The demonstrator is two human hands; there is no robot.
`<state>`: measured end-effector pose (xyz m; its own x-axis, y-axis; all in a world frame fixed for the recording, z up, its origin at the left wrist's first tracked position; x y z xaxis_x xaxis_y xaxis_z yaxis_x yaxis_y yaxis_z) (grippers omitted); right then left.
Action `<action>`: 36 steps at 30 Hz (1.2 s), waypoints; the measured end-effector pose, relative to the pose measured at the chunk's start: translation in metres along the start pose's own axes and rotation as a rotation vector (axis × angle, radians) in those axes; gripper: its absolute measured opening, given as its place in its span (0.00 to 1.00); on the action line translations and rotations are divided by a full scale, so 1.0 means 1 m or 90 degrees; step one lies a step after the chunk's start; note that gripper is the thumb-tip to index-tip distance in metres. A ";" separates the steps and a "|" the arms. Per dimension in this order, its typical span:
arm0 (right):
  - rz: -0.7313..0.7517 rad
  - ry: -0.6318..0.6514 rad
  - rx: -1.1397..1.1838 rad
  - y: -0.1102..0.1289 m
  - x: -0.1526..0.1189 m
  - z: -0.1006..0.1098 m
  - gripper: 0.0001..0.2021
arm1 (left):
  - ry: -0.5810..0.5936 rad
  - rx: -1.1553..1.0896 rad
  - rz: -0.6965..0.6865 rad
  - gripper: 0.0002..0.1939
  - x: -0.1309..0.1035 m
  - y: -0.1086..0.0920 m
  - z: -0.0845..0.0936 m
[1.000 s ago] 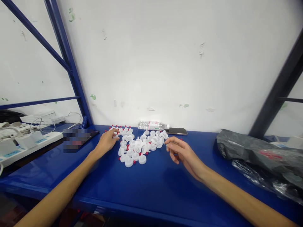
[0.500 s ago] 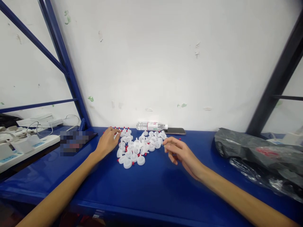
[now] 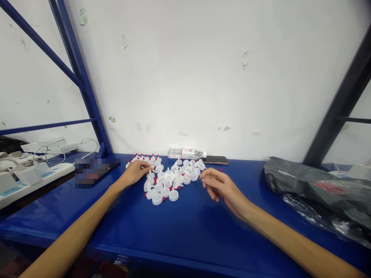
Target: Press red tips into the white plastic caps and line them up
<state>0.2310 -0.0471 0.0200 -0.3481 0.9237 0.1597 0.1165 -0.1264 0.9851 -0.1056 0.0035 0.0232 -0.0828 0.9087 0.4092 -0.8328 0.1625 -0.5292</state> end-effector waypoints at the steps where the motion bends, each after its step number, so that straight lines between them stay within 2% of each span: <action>1: 0.002 0.001 -0.003 0.000 0.001 0.000 0.12 | -0.021 0.000 0.001 0.21 0.000 -0.002 0.003; 6: 0.031 -0.013 -0.050 -0.003 0.002 0.002 0.13 | -0.151 -0.016 0.030 0.24 -0.006 -0.021 0.026; 9: 0.088 -0.037 -0.124 -0.001 -0.001 0.001 0.18 | -0.143 -0.094 0.050 0.26 -0.024 -0.054 0.025; 10: 0.109 -0.039 -0.149 -0.001 -0.002 0.000 0.21 | -0.111 -0.187 0.078 0.24 -0.033 -0.068 0.018; 12: 0.146 -0.034 -0.198 0.000 -0.005 -0.004 0.28 | 0.033 -0.379 0.099 0.21 -0.053 -0.103 -0.004; 14: 0.183 -0.027 -0.243 0.001 -0.008 -0.006 0.30 | 0.159 -0.512 0.132 0.19 -0.072 -0.135 -0.029; 16: 0.235 -0.027 -0.285 0.002 -0.010 -0.006 0.24 | 0.257 -0.625 0.149 0.17 -0.085 -0.159 -0.051; 19: 0.313 -0.045 -0.323 0.006 -0.012 -0.005 0.13 | 0.295 -0.725 0.156 0.16 -0.091 -0.172 -0.066; 21: 0.337 -0.074 -0.326 0.009 -0.013 -0.003 0.12 | 0.307 -0.674 0.151 0.18 -0.089 -0.169 -0.064; 23: 0.339 -0.108 -0.319 0.011 -0.013 -0.002 0.12 | 0.277 -0.511 0.124 0.21 -0.081 -0.159 -0.048; 24: 0.336 -0.121 -0.318 0.012 -0.013 -0.002 0.11 | 0.225 -0.398 0.096 0.22 -0.073 -0.151 -0.036; 27: 0.322 -0.129 -0.328 0.013 -0.012 -0.003 0.11 | -0.055 -0.072 -0.008 0.17 -0.044 -0.121 0.014; 28: 0.320 -0.124 -0.337 0.013 -0.011 -0.003 0.11 | -0.111 0.020 -0.022 0.17 -0.033 -0.109 0.027; 29: 0.319 -0.118 -0.346 0.013 -0.011 -0.003 0.11 | -0.114 0.090 -0.013 0.17 -0.023 -0.094 0.034; 31: 0.319 -0.106 -0.358 0.012 -0.011 -0.003 0.11 | -0.034 0.141 0.035 0.17 -0.007 -0.060 0.036; 34: 0.324 -0.087 -0.353 0.011 -0.012 -0.003 0.14 | 0.055 0.125 0.065 0.18 0.004 -0.021 0.025; 36: 0.327 -0.078 -0.351 0.011 -0.013 -0.003 0.15 | 0.105 0.102 0.063 0.20 0.003 -0.006 0.015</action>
<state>0.2340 -0.0612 0.0294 -0.2660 0.7292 0.6305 -0.2568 -0.6840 0.6828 -0.1096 -0.0002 0.0389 -0.0896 0.9696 0.2278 -0.9020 0.0179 -0.4313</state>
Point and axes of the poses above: each hand's wrist, its own x-axis towards the middle knuckle, its own z-axis out of the back of the hand, y = z × x, the point moved 4 cm from there along x, towards the middle knuckle, and after that the axes turned 7 degrees about -y, right-handed, at the moved point
